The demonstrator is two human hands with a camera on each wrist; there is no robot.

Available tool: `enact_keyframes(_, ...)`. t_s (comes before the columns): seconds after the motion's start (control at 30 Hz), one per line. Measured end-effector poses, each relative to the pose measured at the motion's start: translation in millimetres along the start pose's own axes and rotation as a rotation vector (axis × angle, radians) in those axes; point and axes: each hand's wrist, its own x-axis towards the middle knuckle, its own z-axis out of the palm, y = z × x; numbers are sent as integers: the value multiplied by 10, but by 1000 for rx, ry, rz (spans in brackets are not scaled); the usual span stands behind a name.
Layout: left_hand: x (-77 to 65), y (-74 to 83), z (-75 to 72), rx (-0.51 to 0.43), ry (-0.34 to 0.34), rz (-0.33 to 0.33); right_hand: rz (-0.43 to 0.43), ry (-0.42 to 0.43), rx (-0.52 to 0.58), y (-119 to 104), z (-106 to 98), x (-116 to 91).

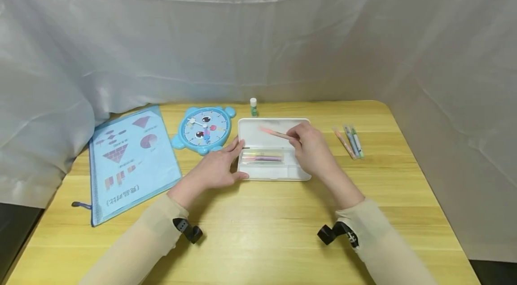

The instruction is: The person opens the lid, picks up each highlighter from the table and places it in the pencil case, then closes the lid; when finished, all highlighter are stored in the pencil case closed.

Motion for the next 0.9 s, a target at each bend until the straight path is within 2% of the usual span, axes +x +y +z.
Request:
enact_keyframes(0.2, -8, -1, 2, -7, 6, 0, -15, -78, -24, -26, 180, 56)
enact_keyframes(0.6, 0, 4, 0, -9, -10, -11, -56, -151, -93, 120, 507, 72)
enact_keyframes(0.9, 0, -1, -4, 3, 2, 2, -87, -131, -89, 171, 578, 56)
